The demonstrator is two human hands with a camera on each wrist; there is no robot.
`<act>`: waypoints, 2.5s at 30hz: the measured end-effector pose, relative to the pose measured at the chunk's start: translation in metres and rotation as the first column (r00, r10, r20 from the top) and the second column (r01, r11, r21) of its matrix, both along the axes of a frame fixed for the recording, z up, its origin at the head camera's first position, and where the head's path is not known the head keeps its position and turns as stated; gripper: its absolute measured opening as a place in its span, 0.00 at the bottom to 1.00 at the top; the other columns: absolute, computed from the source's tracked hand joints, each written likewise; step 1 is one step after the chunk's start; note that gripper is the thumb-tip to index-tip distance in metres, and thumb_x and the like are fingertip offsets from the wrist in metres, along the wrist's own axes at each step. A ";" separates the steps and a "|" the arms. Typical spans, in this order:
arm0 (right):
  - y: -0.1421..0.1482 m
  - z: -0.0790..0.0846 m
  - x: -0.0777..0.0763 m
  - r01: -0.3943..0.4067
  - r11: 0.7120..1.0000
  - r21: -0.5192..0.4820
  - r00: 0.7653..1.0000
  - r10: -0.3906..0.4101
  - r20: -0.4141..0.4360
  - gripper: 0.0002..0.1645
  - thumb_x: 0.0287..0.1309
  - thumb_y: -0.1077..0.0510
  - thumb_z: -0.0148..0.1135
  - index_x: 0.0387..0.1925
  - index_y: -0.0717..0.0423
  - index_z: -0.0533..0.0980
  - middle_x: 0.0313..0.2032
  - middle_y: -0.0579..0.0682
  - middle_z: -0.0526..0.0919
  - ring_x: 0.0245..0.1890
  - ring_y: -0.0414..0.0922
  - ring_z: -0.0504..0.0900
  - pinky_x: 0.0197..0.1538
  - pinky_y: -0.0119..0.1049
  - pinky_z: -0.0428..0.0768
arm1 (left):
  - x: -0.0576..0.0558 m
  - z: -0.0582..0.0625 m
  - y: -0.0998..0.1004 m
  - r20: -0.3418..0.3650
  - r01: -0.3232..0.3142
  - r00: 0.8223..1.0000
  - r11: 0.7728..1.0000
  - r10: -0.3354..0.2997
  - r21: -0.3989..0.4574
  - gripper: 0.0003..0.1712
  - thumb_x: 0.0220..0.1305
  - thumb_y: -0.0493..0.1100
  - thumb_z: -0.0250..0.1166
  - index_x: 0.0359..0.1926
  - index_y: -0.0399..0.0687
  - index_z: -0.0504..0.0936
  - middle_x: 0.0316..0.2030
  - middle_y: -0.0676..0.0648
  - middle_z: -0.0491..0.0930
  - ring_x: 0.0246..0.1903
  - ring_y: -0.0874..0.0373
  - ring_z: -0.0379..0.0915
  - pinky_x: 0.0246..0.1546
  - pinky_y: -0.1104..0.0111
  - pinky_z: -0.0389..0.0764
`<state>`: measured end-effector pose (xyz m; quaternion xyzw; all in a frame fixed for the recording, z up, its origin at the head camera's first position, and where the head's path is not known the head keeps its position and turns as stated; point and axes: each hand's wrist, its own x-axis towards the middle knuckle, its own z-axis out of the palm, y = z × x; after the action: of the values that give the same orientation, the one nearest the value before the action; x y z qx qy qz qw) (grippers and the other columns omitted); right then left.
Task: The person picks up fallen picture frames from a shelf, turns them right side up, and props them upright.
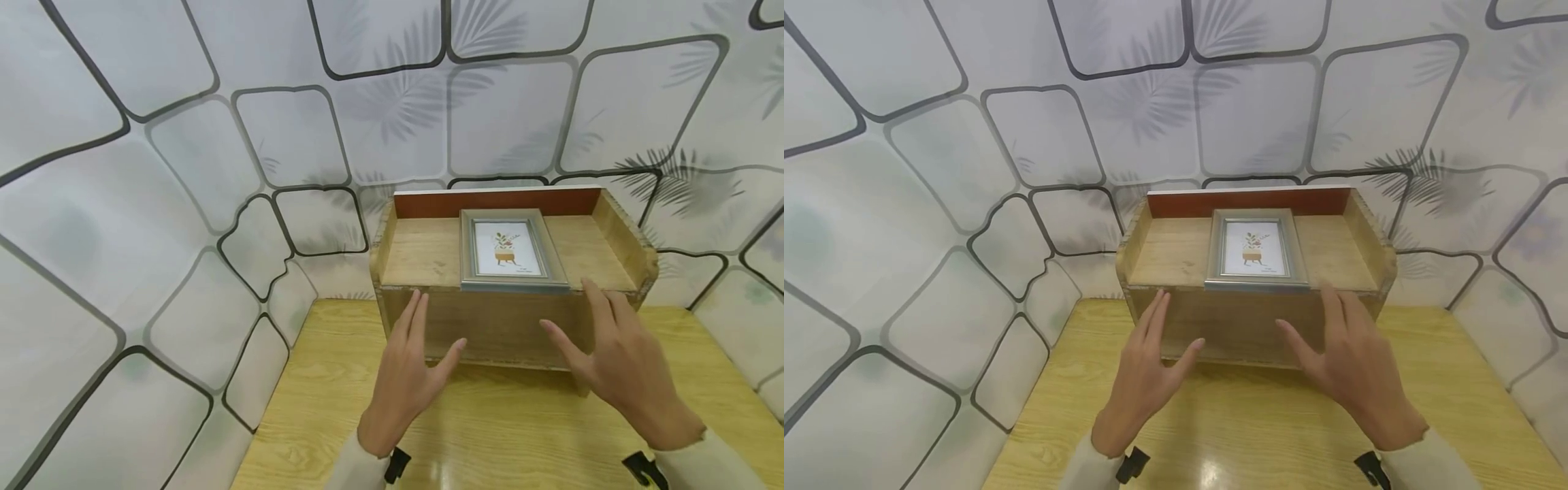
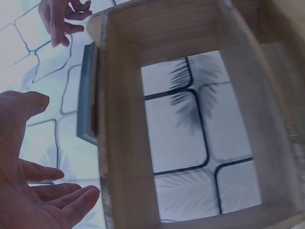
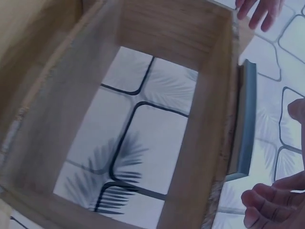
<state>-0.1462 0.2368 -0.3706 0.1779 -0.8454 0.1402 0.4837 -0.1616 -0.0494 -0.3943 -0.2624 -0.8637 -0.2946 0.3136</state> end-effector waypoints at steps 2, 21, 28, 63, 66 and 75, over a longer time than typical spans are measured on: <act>-0.001 0.011 -0.007 0.002 1.000 -0.007 1.000 -0.002 0.027 0.57 0.65 0.23 0.47 0.61 0.75 0.71 0.37 0.70 0.77 0.25 0.61 0.75 0.16 0.55 0.74 | -0.006 0.011 0.004 0.000 -0.002 1.000 1.000 0.002 -0.016 0.47 0.69 0.58 0.65 0.74 0.31 0.60 0.72 0.33 0.63 0.69 0.42 0.65 0.62 0.52 0.74; -0.004 0.087 -0.075 0.162 0.986 0.044 0.844 -0.162 0.511 0.62 0.62 0.25 0.56 0.65 0.81 0.61 0.49 0.79 0.71 0.27 0.65 0.76 0.25 0.61 0.77 | -0.080 0.091 0.044 0.107 -0.073 0.988 0.957 0.107 -0.280 0.39 0.68 0.62 0.64 0.59 0.31 0.72 0.55 0.35 0.77 0.48 0.46 0.78 0.52 0.58 0.79; -0.003 0.096 -0.093 0.150 0.984 0.095 0.764 -0.176 0.620 0.58 0.62 0.20 0.48 0.49 0.78 0.69 0.36 0.69 0.74 0.26 0.60 0.75 0.23 0.53 0.73 | -0.101 0.100 0.056 0.299 -0.104 0.926 0.917 0.231 -0.386 0.41 0.69 0.68 0.58 0.59 0.33 0.74 0.49 0.36 0.77 0.48 0.43 0.76 0.52 0.56 0.77; 0.006 0.081 -0.131 0.003 0.991 0.136 0.679 -0.102 0.727 0.30 0.61 0.35 0.64 0.30 0.59 0.75 0.22 0.52 0.76 0.23 0.49 0.72 0.26 0.46 0.73 | -0.127 0.106 0.071 0.540 0.023 0.813 0.915 0.218 -0.403 0.24 0.71 0.58 0.62 0.25 0.46 0.81 0.45 0.43 0.77 0.42 0.49 0.69 0.45 0.59 0.73; 0.007 0.080 -0.131 -0.009 0.993 0.119 0.671 -0.082 0.736 0.30 0.62 0.35 0.63 0.32 0.60 0.76 0.23 0.52 0.76 0.24 0.49 0.72 0.28 0.47 0.73 | -0.125 0.106 0.071 0.554 0.033 0.806 0.919 0.208 -0.393 0.24 0.71 0.58 0.61 0.26 0.45 0.81 0.47 0.42 0.77 0.43 0.49 0.69 0.45 0.58 0.74; 0.003 0.090 -0.128 0.028 0.990 0.139 0.627 -0.125 0.769 0.36 0.63 0.32 0.60 0.14 0.54 0.66 0.14 0.47 0.65 0.16 0.45 0.66 0.20 0.38 0.64 | -0.122 0.110 0.068 0.545 0.044 0.825 0.946 0.148 -0.322 0.27 0.71 0.56 0.63 0.17 0.46 0.76 0.26 0.47 0.76 0.25 0.55 0.69 0.28 0.67 0.72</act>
<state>-0.2742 0.2402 -0.2810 0.0912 -0.9844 0.1342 0.0680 -0.2835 0.0191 -0.2847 -0.1874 -0.9605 -0.2054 0.0062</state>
